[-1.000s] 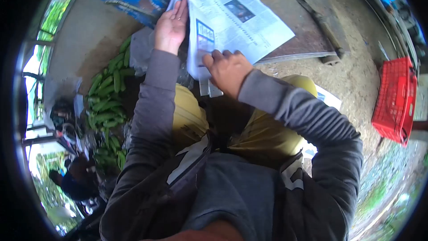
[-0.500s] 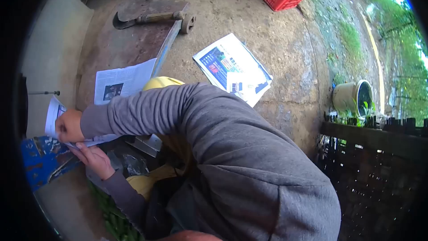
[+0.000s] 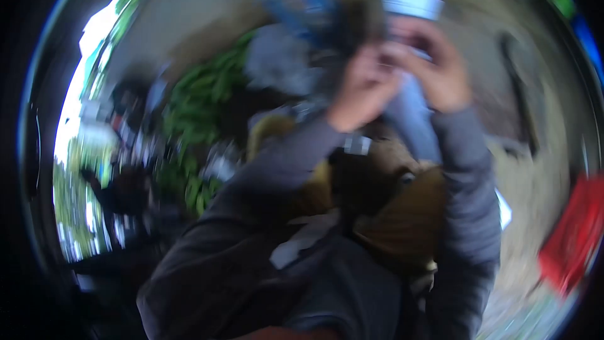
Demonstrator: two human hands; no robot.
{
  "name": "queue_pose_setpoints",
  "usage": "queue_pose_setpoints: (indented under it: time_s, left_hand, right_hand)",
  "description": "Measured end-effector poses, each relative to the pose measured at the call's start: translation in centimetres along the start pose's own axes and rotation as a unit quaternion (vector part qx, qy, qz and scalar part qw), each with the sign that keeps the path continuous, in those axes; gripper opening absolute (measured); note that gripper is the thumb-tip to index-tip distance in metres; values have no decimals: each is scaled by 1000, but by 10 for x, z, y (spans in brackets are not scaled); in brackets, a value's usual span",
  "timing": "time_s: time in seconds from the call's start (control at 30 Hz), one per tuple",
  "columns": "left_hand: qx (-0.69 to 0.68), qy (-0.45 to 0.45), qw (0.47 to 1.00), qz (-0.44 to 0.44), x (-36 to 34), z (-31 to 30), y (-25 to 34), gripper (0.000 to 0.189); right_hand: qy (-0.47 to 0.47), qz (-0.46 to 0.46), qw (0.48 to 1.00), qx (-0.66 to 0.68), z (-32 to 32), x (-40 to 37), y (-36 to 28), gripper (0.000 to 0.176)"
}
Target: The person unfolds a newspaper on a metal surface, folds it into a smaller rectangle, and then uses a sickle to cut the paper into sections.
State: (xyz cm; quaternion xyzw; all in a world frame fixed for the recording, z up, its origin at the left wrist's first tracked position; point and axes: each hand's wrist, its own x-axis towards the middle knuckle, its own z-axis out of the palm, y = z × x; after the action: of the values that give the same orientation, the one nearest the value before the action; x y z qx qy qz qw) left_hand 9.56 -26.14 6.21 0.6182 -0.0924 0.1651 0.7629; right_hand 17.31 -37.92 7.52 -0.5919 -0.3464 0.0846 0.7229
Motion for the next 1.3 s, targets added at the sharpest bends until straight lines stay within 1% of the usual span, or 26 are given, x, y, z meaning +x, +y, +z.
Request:
queue_pose_setpoints:
  time_s: [0.03, 0.07, 0.1, 0.13, 0.17, 0.23, 0.33, 0.43, 0.57, 0.6, 0.67, 0.7, 0.77, 0.8, 0.9, 0.93, 1.07, 1.17, 1.27, 1.3]
  left_hand:
    - [-21, -3, 997, 70, 6, 2, -18, 48]
    - [32, -5, 998, 52, 2, 3, -9, 56]
    - [92, -3, 993, 70, 3, -2, -3, 59]
    - [175, 43, 974, 139, 0, -2, -10, 60]
    - [179, 37, 967, 179, 2, 3, -10, 59]
    - [160, 23, 981, 111, -5, 1, -6, 59]
    - [133, 34, 990, 44, -7, -9, 1, 60]
    - [138, 41, 988, 64, -4, -20, -3, 61]
    - [139, 49, 986, 81, 1, -25, -10, 61]
    - [134, 47, 988, 66, 2, -26, -5, 62]
    - [132, 43, 990, 37, -1, -29, 9, 62]
    - [133, 66, 984, 95, 2, -27, -6, 63]
    - [132, 64, 985, 93, 2, -28, -5, 62]
    - [136, 52, 987, 70, 2, -31, -3, 62]
    - [123, 43, 989, 66, -1, -31, -8, 61]
    - [115, 46, 989, 81, -2, -30, -6, 60]
    - [110, 51, 989, 82, -6, -28, -2, 60]
    - [101, 61, 986, 114, -4, -26, -10, 58]
    - [92, 46, 992, 66, -6, -28, 0, 56]
    - [93, 49, 992, 74, -6, -27, -2, 56]
  right_hand:
    - [3, 6, 1000, 21, -2, -2, 1, 34]
    - [-3, 24, 1000, 19, -11, -3, 9, 33]
    - [-15, 0, 1000, 8, -12, -1, 18, 33]
    - [-28, 21, 999, 21, -13, -3, 23, 33]
    - [-38, 32, 998, 49, -19, -5, 23, 34]
    - [-57, 54, 993, 89, -12, -9, 17, 33]
    - [-44, 63, 995, 67, -2, -3, 19, 32]
    - [-37, 71, 993, 83, 3, 5, 27, 30]
    - [-61, 83, 990, 100, -2, 13, 33, 28]
    - [-63, 94, 987, 112, -4, 14, 36, 27]
    - [-61, 90, 990, 94, -2, 15, 36, 30]
    - [-60, 92, 990, 87, -1, 15, 36, 32]
    - [-64, 91, 990, 89, -4, 15, 39, 34]
    - [-70, 93, 989, 91, -4, 17, 41, 34]
    - [-76, 100, 988, 89, -6, 13, 41, 34]
    - [-77, 104, 987, 92, -6, 13, 40, 34]
    - [-71, 98, 989, 88, -7, 9, 43, 33]
    - [-72, 103, 987, 96, -7, 8, 40, 33]
    - [-82, 109, 984, 112, -5, 6, 38, 32]
    - [-87, 110, 983, 118, -5, 7, 37, 32]
